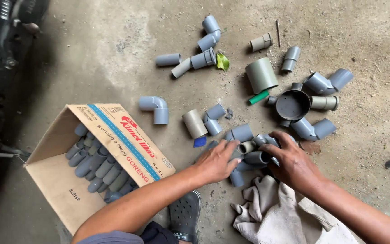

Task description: The person sits on a concrete floor and repeatedly picks up gray plastic pipe fittings from a pile, wipes them with a cloth, and places them into a cardboard box. The person handles the fittings one at a time, using the cloth to clean the exterior surfaces before stacking them inside the box.

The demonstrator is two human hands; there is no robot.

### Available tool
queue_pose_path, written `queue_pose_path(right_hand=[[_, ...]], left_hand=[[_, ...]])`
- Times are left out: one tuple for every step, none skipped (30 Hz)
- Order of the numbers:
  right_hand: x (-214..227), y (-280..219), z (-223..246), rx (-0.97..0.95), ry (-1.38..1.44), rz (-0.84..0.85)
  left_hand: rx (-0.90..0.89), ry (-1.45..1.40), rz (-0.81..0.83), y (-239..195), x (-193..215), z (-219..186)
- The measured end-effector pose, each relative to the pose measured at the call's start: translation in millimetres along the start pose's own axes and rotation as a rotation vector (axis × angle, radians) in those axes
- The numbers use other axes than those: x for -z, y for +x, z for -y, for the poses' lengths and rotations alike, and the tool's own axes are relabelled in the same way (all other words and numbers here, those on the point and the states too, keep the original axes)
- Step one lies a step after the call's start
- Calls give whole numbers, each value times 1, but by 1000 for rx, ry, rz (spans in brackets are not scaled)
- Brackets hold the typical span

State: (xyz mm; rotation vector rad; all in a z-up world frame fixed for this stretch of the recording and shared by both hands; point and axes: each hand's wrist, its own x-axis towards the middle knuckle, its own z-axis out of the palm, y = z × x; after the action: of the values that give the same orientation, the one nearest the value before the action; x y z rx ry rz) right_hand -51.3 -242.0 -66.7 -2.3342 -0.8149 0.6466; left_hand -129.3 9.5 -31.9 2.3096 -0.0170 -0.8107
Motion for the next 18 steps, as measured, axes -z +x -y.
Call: queue_pose_path(right_hand=[[1,-1,3,3,-3,-11],[0,-3,6,16,13,7],[-1,-4,7,30,28,24],[-3,-7,8,20,31,26],[-5,-9,7,24,63,27],[-7,-8,7,32,93,22],[-3,-15,9,26,95,19],[2,-16,10,3,143,15],[8,-18,11,-19,192,12],[14,-20,11,-26,188,-11],[18,-22,10,-92,208,-40],[22,-28,7,-164,226,-63],[17,-24,-16,-176,221,-80],[11,-35,-38,-195,128,-154],[3,-47,-60,-211,33,-226],[11,-58,-63,-248,34,-183],[21,-68,-65,-253,1,-196],[32,-58,-71,-230,-34,-242]], left_hand=[[-6,8,-6,-3,23,-9],[19,45,62,-5,46,-18],[44,83,129,-6,68,-27],[42,82,140,8,77,1],[43,158,56,23,87,29],[41,238,-33,40,98,57],[36,240,-28,54,121,77],[108,368,-139,72,150,95],[178,494,-253,92,180,112],[157,506,-258,100,191,123],[210,449,-303,111,202,135],[262,382,-340,123,208,148],[240,385,-339,138,216,150],[292,319,-334,145,204,155],[345,254,-328,152,190,162],[355,227,-278,156,170,176],[257,495,-419,160,149,189],[139,780,-594,169,150,201]])
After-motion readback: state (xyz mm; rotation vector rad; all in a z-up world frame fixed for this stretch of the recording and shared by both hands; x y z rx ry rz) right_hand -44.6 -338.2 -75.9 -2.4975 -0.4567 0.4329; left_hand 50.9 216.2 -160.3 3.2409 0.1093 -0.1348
